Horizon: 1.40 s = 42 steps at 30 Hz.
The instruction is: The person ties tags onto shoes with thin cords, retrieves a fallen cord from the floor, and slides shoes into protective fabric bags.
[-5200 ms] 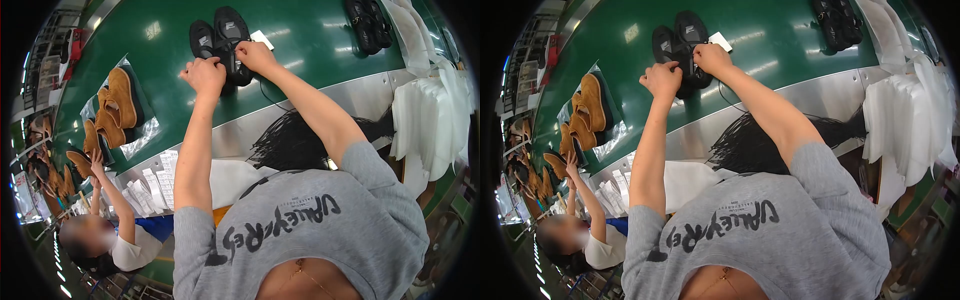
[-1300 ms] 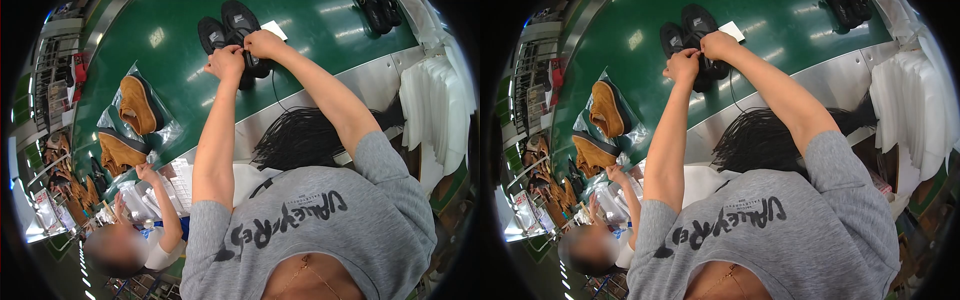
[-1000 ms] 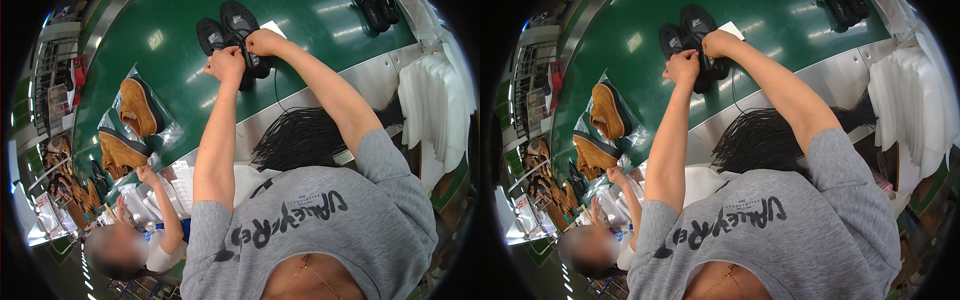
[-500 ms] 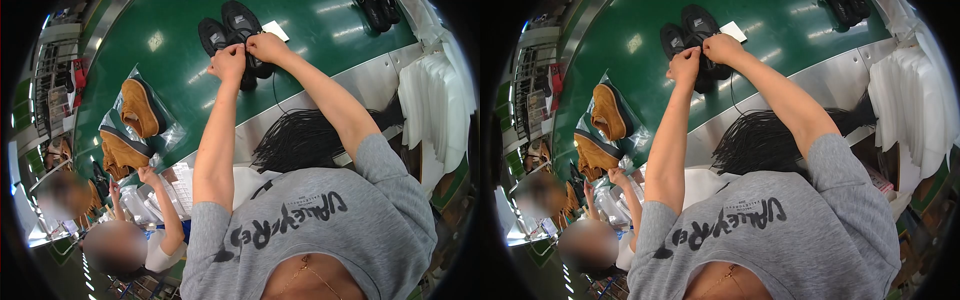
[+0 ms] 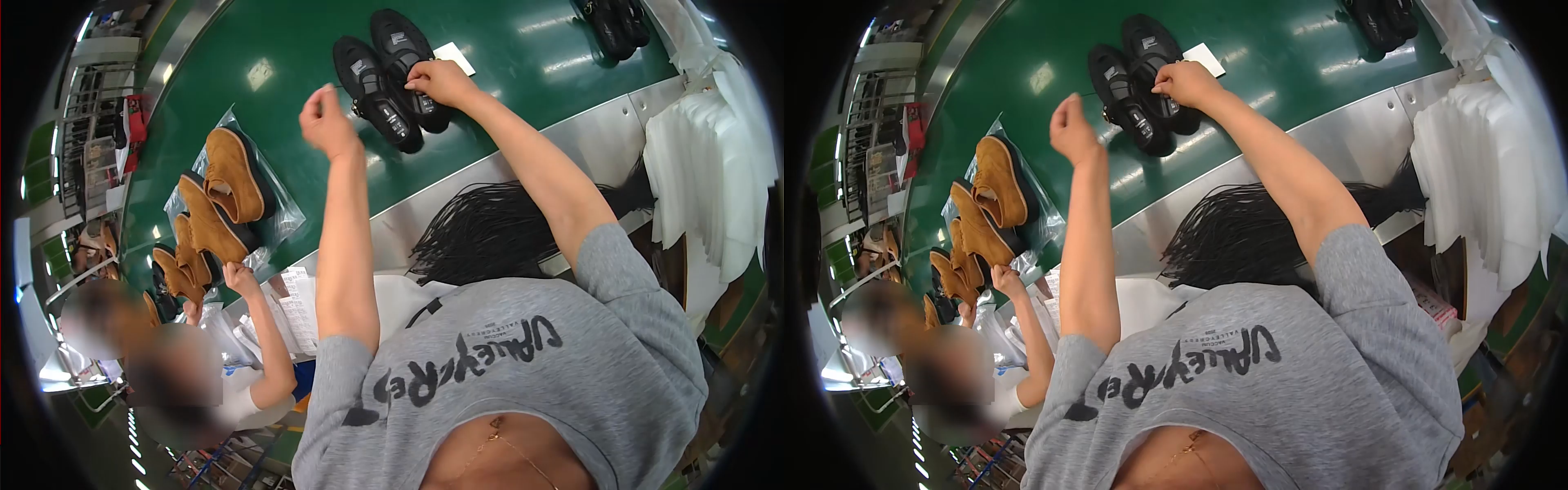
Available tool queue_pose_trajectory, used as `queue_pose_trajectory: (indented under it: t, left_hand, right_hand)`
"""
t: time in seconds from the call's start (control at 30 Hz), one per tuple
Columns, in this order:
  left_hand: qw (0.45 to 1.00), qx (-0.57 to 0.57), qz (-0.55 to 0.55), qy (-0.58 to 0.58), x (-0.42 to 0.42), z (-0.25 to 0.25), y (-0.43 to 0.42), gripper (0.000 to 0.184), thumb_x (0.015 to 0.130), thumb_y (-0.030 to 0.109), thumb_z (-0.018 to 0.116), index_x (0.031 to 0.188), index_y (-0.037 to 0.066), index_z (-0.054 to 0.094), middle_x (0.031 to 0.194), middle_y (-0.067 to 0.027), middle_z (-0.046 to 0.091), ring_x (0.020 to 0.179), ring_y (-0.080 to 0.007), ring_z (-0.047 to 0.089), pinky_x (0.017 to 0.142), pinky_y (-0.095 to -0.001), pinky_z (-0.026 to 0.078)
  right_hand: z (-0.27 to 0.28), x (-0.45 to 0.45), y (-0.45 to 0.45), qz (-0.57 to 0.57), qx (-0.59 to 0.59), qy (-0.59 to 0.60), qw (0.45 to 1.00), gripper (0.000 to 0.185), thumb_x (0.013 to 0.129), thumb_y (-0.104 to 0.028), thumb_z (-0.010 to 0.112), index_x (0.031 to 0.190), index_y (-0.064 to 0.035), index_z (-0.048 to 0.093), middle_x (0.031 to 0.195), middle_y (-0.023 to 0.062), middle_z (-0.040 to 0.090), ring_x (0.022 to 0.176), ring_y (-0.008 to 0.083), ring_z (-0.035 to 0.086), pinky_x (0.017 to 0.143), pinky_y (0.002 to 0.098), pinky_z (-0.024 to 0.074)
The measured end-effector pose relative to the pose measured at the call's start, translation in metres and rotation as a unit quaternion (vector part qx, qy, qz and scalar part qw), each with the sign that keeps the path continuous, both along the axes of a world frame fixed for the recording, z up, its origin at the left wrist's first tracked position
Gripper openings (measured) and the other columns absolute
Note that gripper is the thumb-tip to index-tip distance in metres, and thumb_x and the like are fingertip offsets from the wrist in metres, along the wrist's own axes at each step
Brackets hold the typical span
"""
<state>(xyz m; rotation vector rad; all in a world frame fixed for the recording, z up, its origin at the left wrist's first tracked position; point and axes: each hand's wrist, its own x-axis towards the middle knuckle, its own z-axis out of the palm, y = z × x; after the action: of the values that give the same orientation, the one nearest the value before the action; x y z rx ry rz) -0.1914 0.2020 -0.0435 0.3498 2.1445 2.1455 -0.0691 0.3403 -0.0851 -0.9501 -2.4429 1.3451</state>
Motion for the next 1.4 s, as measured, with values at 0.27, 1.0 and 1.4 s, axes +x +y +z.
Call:
queue_pose_trajectory:
  t: [0.27,1.0,1.4]
  left_hand:
    - [0.991,0.089,-0.081,0.052,0.003,0.078,-0.007,0.017,0.075,0.017,0.07,0.084,0.003,0.067,0.073,0.0005,0.057,0.066,-0.007,0.048,0.062,-0.0207,0.04]
    - [0.843,-0.458,-0.112,0.258,0.046,-0.033,0.022,0.01,0.07,0.023,0.063,0.069,0.015,0.069,0.077,-0.005,0.062,0.083,-0.0223,0.055,0.084,-0.0405,0.029]
    - [0.884,-0.427,-0.123,0.147,0.051,-0.038,0.018,0.01,0.073,0.028,0.064,0.075,0.019,0.07,0.081,-0.0002,0.061,0.087,-0.0208,0.054,0.087,-0.0414,0.027]
  right_hand:
    - [0.089,-0.005,-0.019,-0.012,0.079,0.115,0.99,0.029,0.077,-0.022,0.067,0.103,-0.0106,0.061,0.091,0.0035,0.063,0.066,0.0122,0.058,0.063,0.0235,0.0467]
    - [0.058,-0.007,-0.034,0.018,0.121,-0.046,0.991,0.02,0.08,-0.028,0.058,0.083,-0.0107,0.066,0.069,0.0109,0.063,0.066,0.0291,0.061,0.061,0.0367,0.0489]
    - [0.053,-0.013,-0.02,0.074,0.328,-0.201,0.92,0.015,0.075,-0.025,0.058,0.078,-0.0144,0.068,0.073,0.0106,0.064,0.071,0.0286,0.063,0.063,0.0397,0.0508]
